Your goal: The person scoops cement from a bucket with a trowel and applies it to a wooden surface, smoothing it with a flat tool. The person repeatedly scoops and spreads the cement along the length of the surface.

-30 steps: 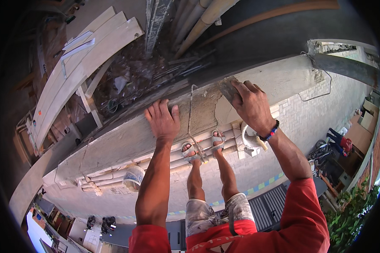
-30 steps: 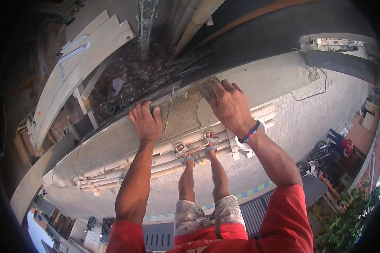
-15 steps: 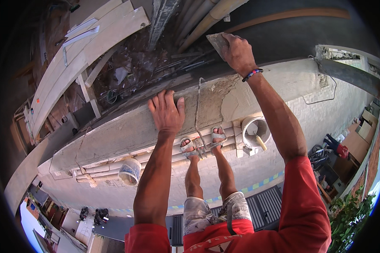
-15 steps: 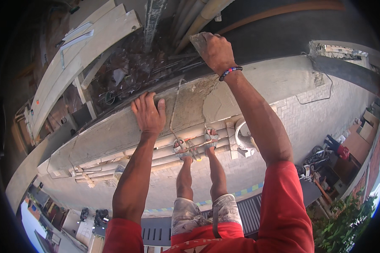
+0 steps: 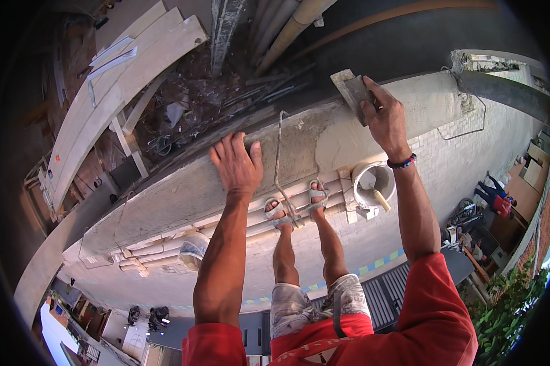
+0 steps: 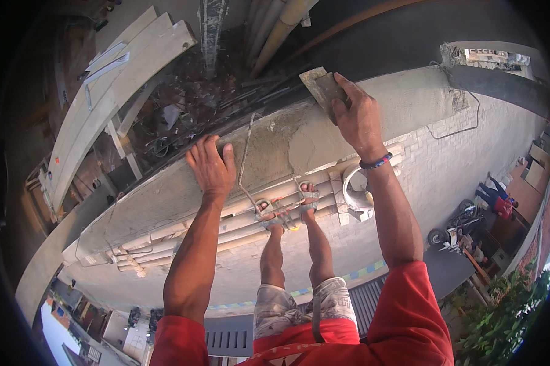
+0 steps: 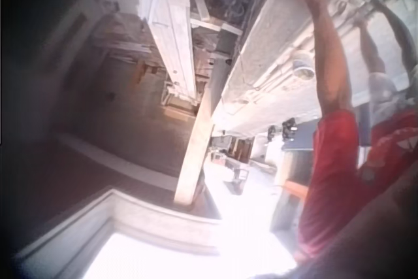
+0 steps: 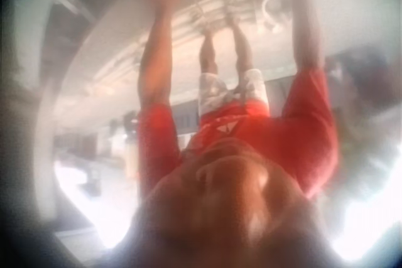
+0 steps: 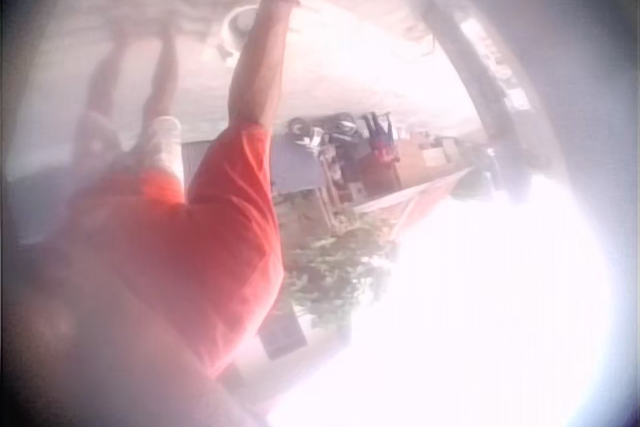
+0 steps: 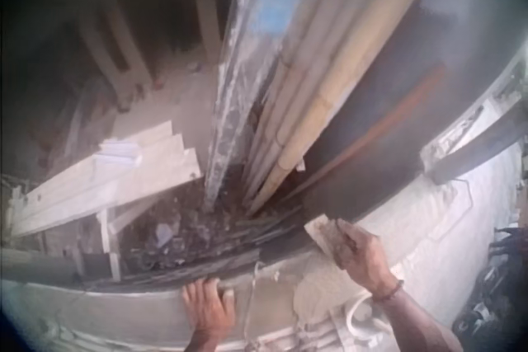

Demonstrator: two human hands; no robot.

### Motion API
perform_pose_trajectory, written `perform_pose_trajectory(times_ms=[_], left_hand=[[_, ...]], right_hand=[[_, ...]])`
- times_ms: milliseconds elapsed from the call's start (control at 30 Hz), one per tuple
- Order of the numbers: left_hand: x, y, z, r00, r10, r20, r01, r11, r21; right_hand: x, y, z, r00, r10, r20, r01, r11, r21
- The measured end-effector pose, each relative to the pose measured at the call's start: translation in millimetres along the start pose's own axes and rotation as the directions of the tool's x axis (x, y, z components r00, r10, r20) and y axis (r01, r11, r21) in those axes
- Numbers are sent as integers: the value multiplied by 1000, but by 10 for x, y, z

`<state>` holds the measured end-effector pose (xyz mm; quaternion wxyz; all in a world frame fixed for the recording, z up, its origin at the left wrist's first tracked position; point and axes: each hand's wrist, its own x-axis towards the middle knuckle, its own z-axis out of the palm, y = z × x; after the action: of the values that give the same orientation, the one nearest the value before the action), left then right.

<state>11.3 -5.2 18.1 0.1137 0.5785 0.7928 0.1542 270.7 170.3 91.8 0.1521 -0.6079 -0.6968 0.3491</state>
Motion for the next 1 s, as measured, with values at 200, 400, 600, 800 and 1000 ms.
perform_pose_trajectory(times_ms=[200,400,600,800,1000], left_hand=[[15,11,0,1000,14,-12,-14,1000,2],[-9,-32,5,1000,16,-26,-15,999,36],[-26,-45,8,1000,5,-21,-4,999,53],[5,-2,56,999,21,-28,-19,997,69],[-10,-56,95,996,68,-50,-63,993,99]], right_hand=[[-372,74,363,933,-358,29,354,901,-251],[-962,222,69,933,-300,201,348,895,-281],[-934,-56,44,980,-199,-13,190,952,-239],[-691,192,463,922,-386,25,376,878,-297],[-16,1199,-638,923,-157,-351,-21,891,-453]])
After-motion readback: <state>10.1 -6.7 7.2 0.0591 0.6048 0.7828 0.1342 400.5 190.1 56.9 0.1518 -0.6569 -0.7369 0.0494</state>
